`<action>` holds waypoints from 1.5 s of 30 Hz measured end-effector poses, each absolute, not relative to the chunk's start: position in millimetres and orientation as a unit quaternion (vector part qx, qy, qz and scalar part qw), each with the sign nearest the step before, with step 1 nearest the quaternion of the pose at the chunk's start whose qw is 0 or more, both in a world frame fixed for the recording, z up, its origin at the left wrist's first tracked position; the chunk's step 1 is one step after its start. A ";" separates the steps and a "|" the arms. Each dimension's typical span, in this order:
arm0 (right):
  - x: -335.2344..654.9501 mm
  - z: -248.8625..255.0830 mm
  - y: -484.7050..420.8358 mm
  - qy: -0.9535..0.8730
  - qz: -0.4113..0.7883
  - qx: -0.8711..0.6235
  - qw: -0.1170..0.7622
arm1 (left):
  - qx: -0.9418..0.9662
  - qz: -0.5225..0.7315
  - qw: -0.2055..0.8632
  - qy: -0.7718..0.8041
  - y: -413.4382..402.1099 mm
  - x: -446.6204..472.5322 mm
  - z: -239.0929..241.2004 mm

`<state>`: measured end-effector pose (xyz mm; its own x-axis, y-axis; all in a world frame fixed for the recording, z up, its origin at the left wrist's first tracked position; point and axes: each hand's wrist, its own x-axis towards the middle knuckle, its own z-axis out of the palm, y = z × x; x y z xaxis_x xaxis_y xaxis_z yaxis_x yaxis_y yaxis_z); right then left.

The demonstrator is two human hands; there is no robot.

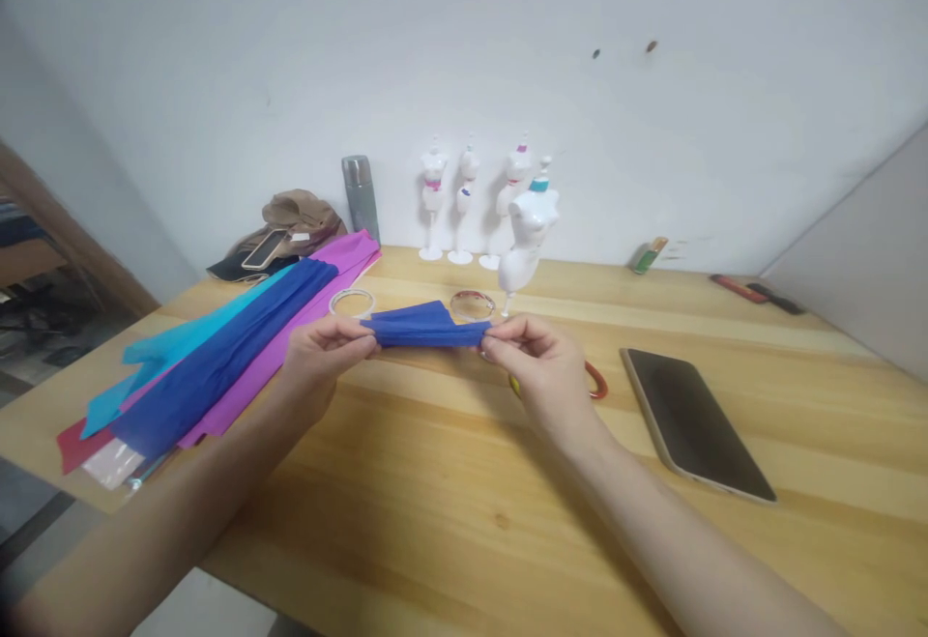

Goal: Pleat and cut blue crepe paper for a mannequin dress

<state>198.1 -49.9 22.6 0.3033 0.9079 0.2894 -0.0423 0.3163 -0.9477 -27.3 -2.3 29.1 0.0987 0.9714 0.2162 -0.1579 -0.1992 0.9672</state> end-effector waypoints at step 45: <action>190.8 23.0 -54.4 -0.487 0.268 -0.446 0.701 | 0.684 0.595 0.242 0.347 -11.0 -31.3 28.5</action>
<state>190.8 -54.4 23.0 0.3806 0.8111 0.4441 0.0584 0.4582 -0.8869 -31.3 -11.0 28.5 0.0518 0.7618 0.6457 0.1865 -0.6426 0.7432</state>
